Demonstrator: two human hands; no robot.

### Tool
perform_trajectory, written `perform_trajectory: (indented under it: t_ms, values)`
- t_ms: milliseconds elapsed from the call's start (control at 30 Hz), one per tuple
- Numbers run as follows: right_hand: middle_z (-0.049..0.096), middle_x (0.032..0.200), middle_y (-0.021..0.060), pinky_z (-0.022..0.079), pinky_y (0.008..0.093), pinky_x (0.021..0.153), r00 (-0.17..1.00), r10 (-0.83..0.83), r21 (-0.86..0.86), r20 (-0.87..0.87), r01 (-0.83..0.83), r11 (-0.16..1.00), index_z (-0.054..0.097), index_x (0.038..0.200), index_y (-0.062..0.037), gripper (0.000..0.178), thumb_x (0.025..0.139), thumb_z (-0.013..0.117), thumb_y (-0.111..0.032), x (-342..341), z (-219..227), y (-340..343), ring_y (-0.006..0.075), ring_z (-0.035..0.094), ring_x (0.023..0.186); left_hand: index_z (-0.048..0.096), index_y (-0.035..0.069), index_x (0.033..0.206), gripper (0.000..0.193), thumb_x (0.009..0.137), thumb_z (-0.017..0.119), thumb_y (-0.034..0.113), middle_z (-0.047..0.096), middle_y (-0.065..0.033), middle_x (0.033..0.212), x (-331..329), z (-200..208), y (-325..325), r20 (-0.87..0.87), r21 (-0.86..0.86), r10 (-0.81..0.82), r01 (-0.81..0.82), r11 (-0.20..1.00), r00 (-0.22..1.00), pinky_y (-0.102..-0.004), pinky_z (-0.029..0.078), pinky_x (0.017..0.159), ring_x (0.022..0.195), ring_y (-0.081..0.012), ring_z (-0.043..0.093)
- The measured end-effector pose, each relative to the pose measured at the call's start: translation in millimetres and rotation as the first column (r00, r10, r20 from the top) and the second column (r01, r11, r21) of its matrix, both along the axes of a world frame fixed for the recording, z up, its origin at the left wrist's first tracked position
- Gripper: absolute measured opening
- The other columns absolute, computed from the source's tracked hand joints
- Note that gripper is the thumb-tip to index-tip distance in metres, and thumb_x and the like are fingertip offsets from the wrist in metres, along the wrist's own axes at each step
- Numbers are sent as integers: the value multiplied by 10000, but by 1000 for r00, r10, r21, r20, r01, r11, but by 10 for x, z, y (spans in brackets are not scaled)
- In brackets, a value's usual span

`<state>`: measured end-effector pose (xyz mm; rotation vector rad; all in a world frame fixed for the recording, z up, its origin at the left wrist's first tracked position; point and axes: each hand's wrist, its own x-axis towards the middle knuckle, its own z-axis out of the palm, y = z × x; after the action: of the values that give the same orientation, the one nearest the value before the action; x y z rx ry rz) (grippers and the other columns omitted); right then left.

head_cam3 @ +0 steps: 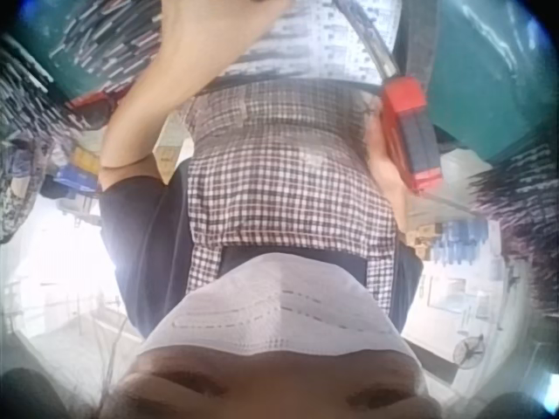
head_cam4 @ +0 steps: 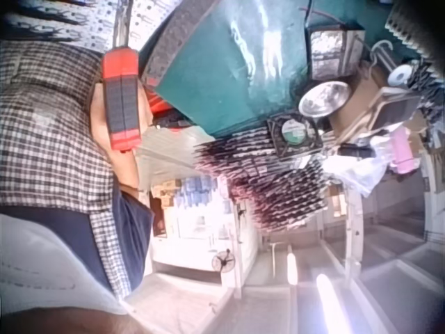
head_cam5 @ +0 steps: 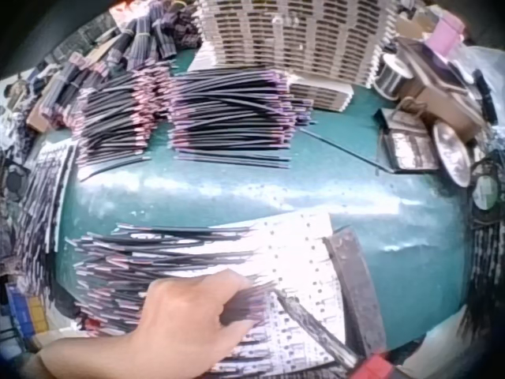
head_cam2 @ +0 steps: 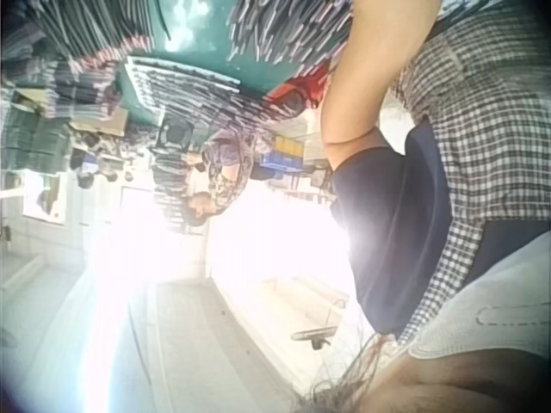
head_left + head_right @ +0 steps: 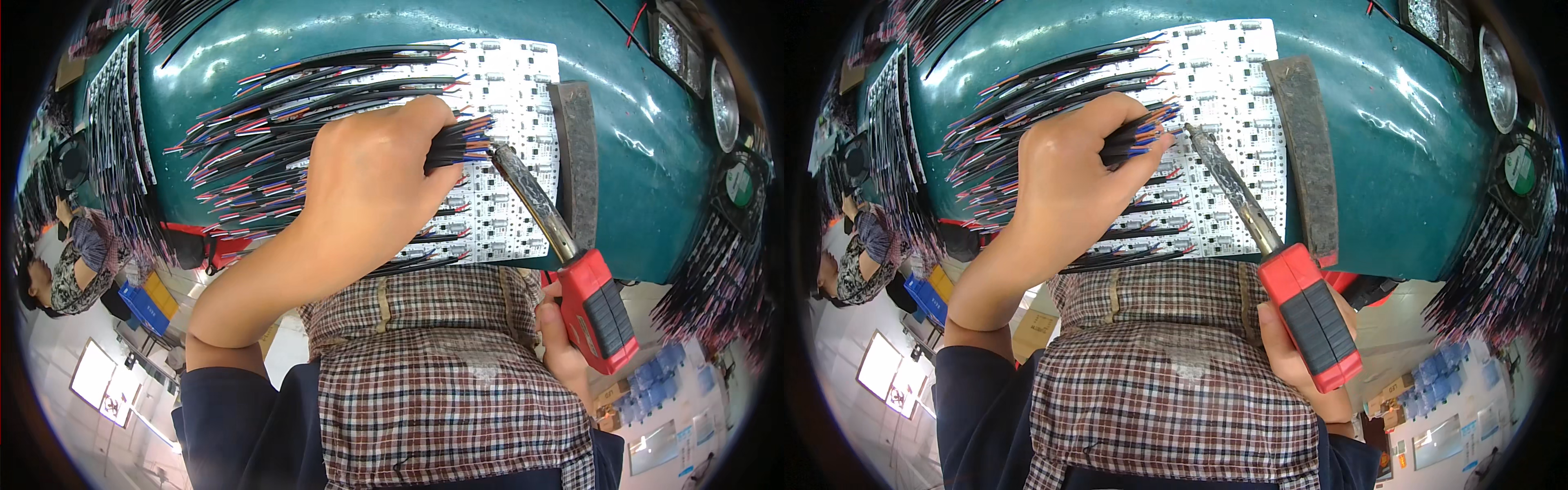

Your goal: The person solders wire bundles to LED panel strips using a soldering iron.

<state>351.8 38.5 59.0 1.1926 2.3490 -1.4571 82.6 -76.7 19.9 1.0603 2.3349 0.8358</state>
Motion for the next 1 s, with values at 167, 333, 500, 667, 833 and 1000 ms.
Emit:
perform_trajectory:
  t_ms: [167,333,500,667,833,1000]
  values:
    - [686,875,125,540,379,680,1000,1,-24,-30,-2,1000,690,975,-19,225,779,777,-90,13,-63,-1,306,679,744,681,23,885,180,806,784,149,672,-111,715,-1,-14,-4,-46,10,-7,8,1000,999,-305,503,565,598,-247,661]
    - [689,880,126,542,376,680,998,19,-14,-53,-19,1000,690,974,-16,224,779,775,-86,12,-79,3,306,684,748,681,24,884,173,803,779,141,673,-113,729,6,-16,-13,-52,17,-17,18,1000,998,-312,507,571,609,-252,663]
    - [690,881,129,542,381,677,999,8,-29,-46,-9,1000,690,972,-17,215,788,771,-91,-5,-97,3,309,683,745,680,27,887,180,788,783,136,663,-117,730,10,-35,-11,-65,17,-23,24,1000,998,-316,503,571,611,-259,654]
    - [696,896,118,544,376,715,996,75,-36,-39,-76,996,698,986,-26,210,807,767,-110,7,-68,49,303,687,787,678,28,892,187,763,782,115,653,-119,717,3,-27,-13,-67,16,-25,27,1000,997,-321,498,567,603,-263,645]
    - [703,909,110,544,373,740,991,124,14,55,-125,992,709,1021,-43,220,822,760,-121,18,45,69,287,689,822,678,29,897,189,742,769,87,654,-120,719,-13,-6,-8,-80,-5,-40,40,999,996,-322,496,567,602,-267,643]
    - [702,902,109,549,370,740,999,-3,-45,43,5,999,708,1028,-43,219,829,757,-120,36,18,27,279,693,824,690,17,916,203,752,774,101,670,-135,743,-29,-14,3,-49,0,-42,42,999,998,-325,501,577,618,-270,655]
